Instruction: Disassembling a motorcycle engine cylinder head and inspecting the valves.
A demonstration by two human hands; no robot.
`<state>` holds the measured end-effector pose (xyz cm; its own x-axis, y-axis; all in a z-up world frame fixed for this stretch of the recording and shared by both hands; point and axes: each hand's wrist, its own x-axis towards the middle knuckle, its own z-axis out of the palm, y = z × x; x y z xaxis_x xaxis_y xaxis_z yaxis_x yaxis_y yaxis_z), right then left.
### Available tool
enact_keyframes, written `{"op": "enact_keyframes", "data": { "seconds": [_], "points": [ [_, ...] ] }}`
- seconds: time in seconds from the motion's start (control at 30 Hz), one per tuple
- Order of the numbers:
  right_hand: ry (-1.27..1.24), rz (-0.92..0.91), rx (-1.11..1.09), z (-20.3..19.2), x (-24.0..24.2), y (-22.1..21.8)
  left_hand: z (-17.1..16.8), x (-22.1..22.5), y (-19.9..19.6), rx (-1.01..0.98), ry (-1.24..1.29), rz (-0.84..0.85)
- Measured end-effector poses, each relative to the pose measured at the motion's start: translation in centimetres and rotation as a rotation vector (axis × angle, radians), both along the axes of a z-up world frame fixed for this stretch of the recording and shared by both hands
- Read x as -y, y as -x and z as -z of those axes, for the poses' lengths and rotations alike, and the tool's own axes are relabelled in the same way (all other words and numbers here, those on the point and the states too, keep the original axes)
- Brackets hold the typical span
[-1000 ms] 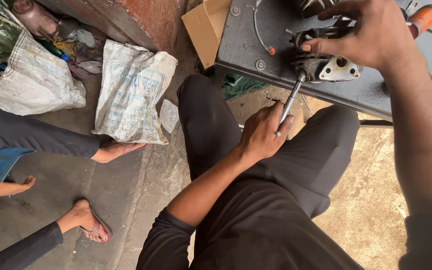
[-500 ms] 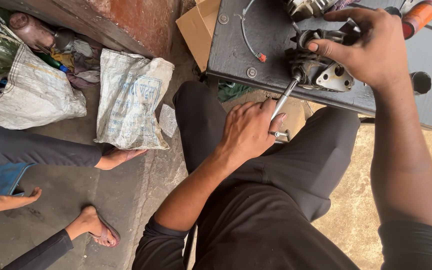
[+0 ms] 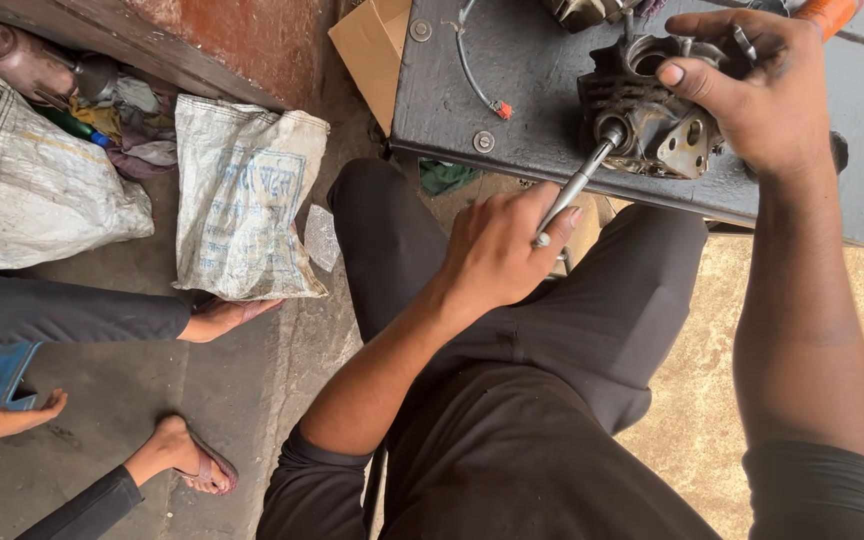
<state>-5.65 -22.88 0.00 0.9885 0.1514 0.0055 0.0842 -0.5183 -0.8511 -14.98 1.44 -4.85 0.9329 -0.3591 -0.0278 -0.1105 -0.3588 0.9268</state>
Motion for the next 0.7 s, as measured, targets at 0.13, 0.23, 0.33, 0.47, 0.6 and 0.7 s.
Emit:
{"op": "enact_keyframes", "data": {
  "seconds": [0.13,0.23,0.33,0.47,0.6,0.7],
  "points": [
    [0.001,-0.017,0.065,-0.5,-0.3,0.2,-1.2,0.9,0.2,0.321,-0.413,0.01],
    [-0.05,-0.035,0.055,-0.5,-0.3,0.1,-1.3,1.1,0.4,0.484,-0.518,-0.033],
    [-0.083,-0.019,0.052,0.2,-0.4,0.1,-1.1,0.5,0.3,0.375,-0.429,-0.011],
    [0.087,-0.038,0.154,0.0,-1.2,0.1,2.0,-0.2,0.4,0.074,-0.059,-0.009],
    [0.039,-0.06,0.165,-0.5,-2.1,0.3,5.1,-0.4,0.1,-0.385,0.538,-0.034],
    [0.05,-0.048,0.15,-0.6,-2.2,0.3,4.4,-1.2,-0.3,-0.368,0.519,-0.015]
  ]
}}
